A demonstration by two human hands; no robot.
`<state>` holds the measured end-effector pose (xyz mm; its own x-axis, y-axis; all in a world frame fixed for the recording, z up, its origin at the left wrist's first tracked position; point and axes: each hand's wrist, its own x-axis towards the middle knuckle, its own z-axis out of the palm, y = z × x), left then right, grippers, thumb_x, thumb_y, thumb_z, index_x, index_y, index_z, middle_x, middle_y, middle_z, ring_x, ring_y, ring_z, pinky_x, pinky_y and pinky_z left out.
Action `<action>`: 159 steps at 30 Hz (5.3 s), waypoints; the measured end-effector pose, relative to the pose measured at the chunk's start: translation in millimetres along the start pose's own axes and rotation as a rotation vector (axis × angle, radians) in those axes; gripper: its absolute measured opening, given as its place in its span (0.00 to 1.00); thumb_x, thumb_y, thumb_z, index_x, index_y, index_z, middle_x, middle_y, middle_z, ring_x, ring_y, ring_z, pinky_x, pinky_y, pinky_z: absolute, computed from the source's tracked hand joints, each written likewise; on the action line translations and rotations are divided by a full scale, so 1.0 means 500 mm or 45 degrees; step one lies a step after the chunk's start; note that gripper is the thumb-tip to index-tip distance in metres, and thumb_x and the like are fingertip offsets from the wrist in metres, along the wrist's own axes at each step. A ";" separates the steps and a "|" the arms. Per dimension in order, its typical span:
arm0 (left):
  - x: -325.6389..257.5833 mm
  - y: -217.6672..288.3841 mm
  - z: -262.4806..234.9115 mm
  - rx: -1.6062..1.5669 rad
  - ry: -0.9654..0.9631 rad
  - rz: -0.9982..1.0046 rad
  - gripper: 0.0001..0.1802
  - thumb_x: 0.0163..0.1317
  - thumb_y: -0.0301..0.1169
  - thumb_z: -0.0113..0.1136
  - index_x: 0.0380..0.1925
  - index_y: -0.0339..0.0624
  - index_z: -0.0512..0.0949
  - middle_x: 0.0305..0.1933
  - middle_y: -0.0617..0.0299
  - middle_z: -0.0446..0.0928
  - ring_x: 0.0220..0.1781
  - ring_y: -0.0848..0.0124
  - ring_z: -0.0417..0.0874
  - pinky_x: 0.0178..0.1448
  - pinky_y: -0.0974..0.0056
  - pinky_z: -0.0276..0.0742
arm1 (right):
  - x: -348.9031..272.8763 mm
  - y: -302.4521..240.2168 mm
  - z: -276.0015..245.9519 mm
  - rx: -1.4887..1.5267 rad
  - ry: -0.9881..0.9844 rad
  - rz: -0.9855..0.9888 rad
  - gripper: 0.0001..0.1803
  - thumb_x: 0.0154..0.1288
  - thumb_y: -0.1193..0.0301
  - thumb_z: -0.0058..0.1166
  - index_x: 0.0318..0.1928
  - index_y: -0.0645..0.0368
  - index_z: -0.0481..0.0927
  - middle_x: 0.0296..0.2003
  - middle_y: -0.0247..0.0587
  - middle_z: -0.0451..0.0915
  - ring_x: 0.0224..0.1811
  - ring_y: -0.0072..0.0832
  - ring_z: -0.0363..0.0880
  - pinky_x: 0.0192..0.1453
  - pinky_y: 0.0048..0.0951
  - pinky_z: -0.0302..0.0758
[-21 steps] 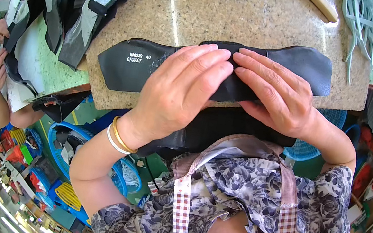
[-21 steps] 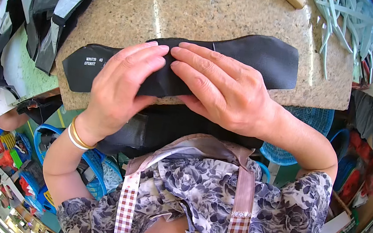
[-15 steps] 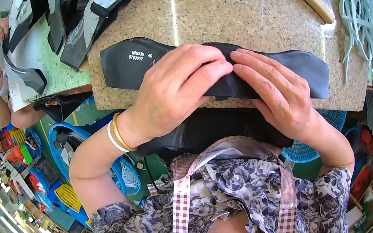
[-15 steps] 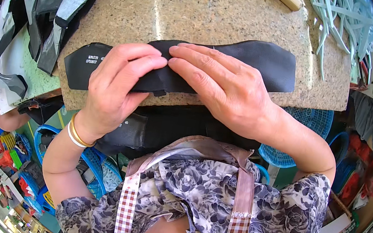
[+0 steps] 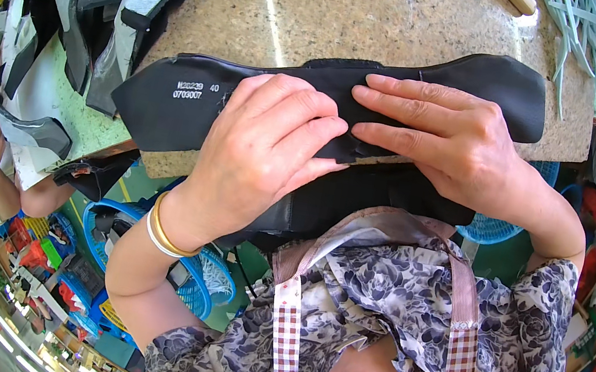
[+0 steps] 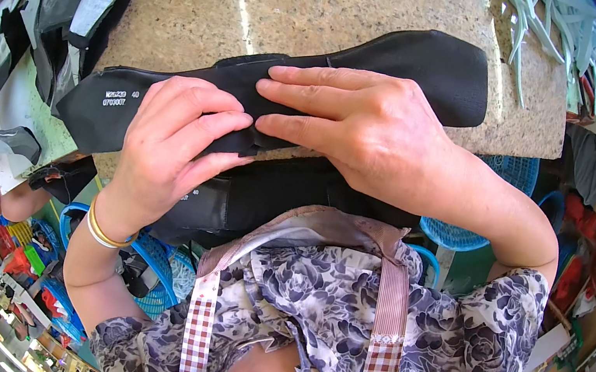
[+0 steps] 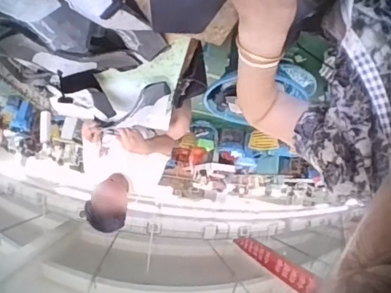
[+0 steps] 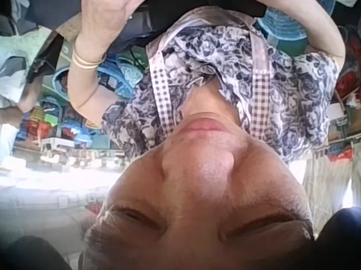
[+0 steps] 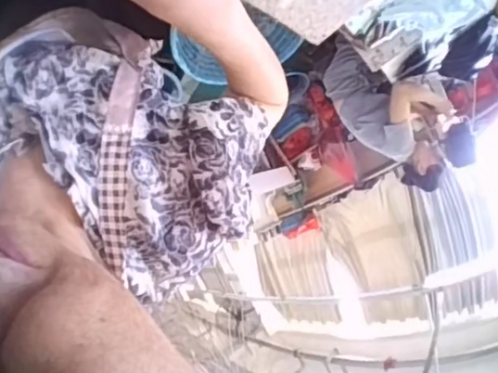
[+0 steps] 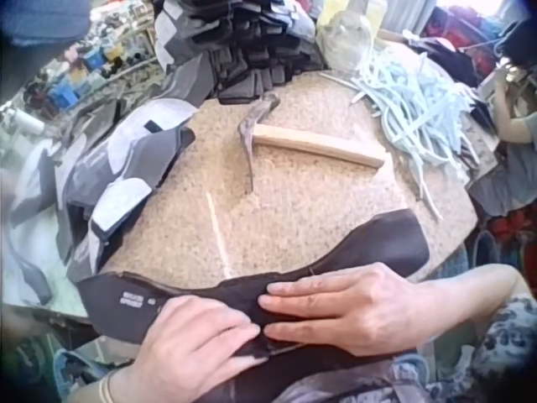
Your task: The person attaches reinforcement strips to the edges of leather shoe components by hand, folds the edges over, and hammers them down using a hammer.
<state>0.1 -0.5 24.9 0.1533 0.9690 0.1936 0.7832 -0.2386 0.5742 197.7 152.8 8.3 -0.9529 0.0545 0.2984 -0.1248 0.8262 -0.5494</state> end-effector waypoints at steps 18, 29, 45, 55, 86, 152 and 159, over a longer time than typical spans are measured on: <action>-0.014 0.034 0.029 0.109 0.057 -0.053 0.23 0.40 0.29 0.72 0.40 0.32 0.79 0.41 0.56 0.77 0.45 0.57 0.77 0.56 0.51 0.73 | -0.008 -0.017 0.009 -0.069 -0.032 0.037 0.17 0.53 0.69 0.55 0.43 0.60 0.84 0.56 0.45 0.76 0.61 0.41 0.75 0.58 0.37 0.79; 0.005 0.054 0.027 0.644 -0.143 0.322 0.12 0.51 0.26 0.57 0.32 0.26 0.79 0.40 0.49 0.77 0.45 0.59 0.77 0.59 0.55 0.77 | -0.058 -0.036 0.046 -0.347 -0.035 -0.009 0.31 0.58 0.69 0.52 0.61 0.73 0.70 0.67 0.55 0.68 0.71 0.44 0.66 0.72 0.45 0.66; 0.007 0.050 -0.010 0.747 -0.349 0.316 0.12 0.48 0.24 0.57 0.33 0.27 0.80 0.37 0.51 0.76 0.38 0.63 0.75 0.51 0.60 0.78 | -0.153 -0.069 -0.033 -0.687 -0.058 0.417 0.25 0.55 0.71 0.63 0.55 0.65 0.79 0.57 0.46 0.80 0.62 0.38 0.78 0.68 0.44 0.70; -0.022 0.032 0.028 0.278 0.038 0.096 0.20 0.50 0.24 0.58 0.44 0.29 0.81 0.48 0.51 0.79 0.55 0.56 0.80 0.59 0.54 0.80 | -0.035 -0.062 0.028 -0.486 0.220 -0.022 0.16 0.46 0.72 0.56 0.37 0.68 0.83 0.42 0.51 0.84 0.46 0.38 0.84 0.52 0.36 0.81; 0.084 0.005 -0.001 -2.112 0.472 -0.511 0.22 0.64 0.30 0.65 0.58 0.43 0.74 0.60 0.61 0.76 0.63 0.68 0.75 0.70 0.56 0.67 | 0.140 -0.002 -0.126 1.453 0.223 0.935 0.12 0.63 0.67 0.65 0.44 0.60 0.83 0.36 0.30 0.84 0.36 0.15 0.80 0.42 0.17 0.75; 0.034 -0.072 -0.041 -0.073 0.274 -0.317 0.13 0.43 0.30 0.77 0.21 0.38 0.79 0.25 0.61 0.70 0.28 0.67 0.76 0.32 0.63 0.72 | 0.091 -0.003 -0.100 0.379 -0.184 0.724 0.13 0.56 0.72 0.67 0.38 0.64 0.78 0.22 0.47 0.80 0.22 0.30 0.79 0.29 0.31 0.73; 0.113 -0.062 -0.006 -0.142 -0.009 -0.187 0.21 0.55 0.25 0.67 0.50 0.35 0.77 0.33 0.56 0.75 0.32 0.66 0.78 0.37 0.64 0.74 | 0.150 0.126 -0.120 -0.123 0.206 0.506 0.10 0.60 0.66 0.62 0.31 0.60 0.81 0.21 0.41 0.81 0.25 0.37 0.83 0.31 0.34 0.77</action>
<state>-17.4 61.3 20.2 0.0468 0.9943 0.0957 0.7256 -0.0997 0.6809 135.2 242.5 42.8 -0.8652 0.4596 0.2007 0.2767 0.7713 -0.5732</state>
